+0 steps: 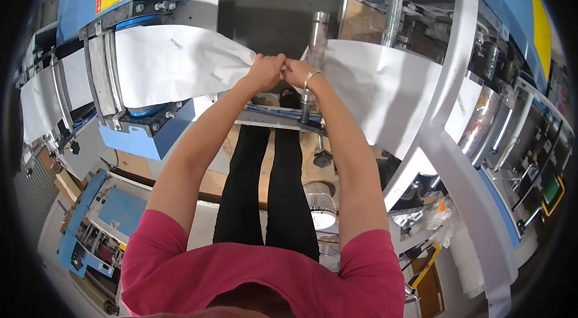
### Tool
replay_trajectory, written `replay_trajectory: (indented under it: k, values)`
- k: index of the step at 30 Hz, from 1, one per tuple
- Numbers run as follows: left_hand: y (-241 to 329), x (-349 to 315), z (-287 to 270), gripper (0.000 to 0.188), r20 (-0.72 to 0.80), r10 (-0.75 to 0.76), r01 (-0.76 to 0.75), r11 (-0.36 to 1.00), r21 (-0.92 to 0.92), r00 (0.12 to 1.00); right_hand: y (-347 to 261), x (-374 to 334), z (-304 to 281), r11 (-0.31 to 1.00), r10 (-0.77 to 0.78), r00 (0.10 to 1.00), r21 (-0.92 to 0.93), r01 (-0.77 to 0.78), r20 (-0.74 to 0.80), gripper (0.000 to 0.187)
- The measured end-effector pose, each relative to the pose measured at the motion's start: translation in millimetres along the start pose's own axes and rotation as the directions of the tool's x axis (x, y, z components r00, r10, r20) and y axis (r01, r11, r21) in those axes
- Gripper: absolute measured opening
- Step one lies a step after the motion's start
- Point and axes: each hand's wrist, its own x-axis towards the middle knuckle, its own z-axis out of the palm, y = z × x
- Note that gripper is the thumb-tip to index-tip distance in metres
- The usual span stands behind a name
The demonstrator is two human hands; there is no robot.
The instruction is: Operating machinery and preparing spindles for paper rolls in a factory setting.
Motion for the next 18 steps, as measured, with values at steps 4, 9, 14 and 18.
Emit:
replay_trajectory:
  k: [4, 9, 14, 18]
  values:
    - [-4.6, -5.8, 3.3, 0.021, -0.034, 0.008, -0.005, 0.997, 0.077, 0.999, 1.1, 2.1, -1.3, 0.937, 0.055, 0.981, 0.328, -0.116, 0.188, 0.03]
    - [-14.9, -25.3, 6.9, 0.01, 0.097, 0.17, -0.178, 0.98, 0.087, 0.981, -4.8, 1.9, 0.5, 0.999, 0.001, 0.966, 0.04, -0.011, 0.258, 0.035]
    - [-19.1, -28.2, -2.5, 0.03, 0.154, 0.116, -0.122, 0.992, 0.035, 0.981, -19.4, 5.1, -0.1, 0.993, -0.026, 0.98, -0.108, 0.048, 0.198, 0.036]
    - [-23.8, -28.1, 3.2, 0.015, -0.048, 0.084, -0.087, 0.995, -0.046, 0.995, 1.0, 12.5, 13.1, 0.92, -0.12, 0.99, 0.384, 0.082, 0.077, 0.029]
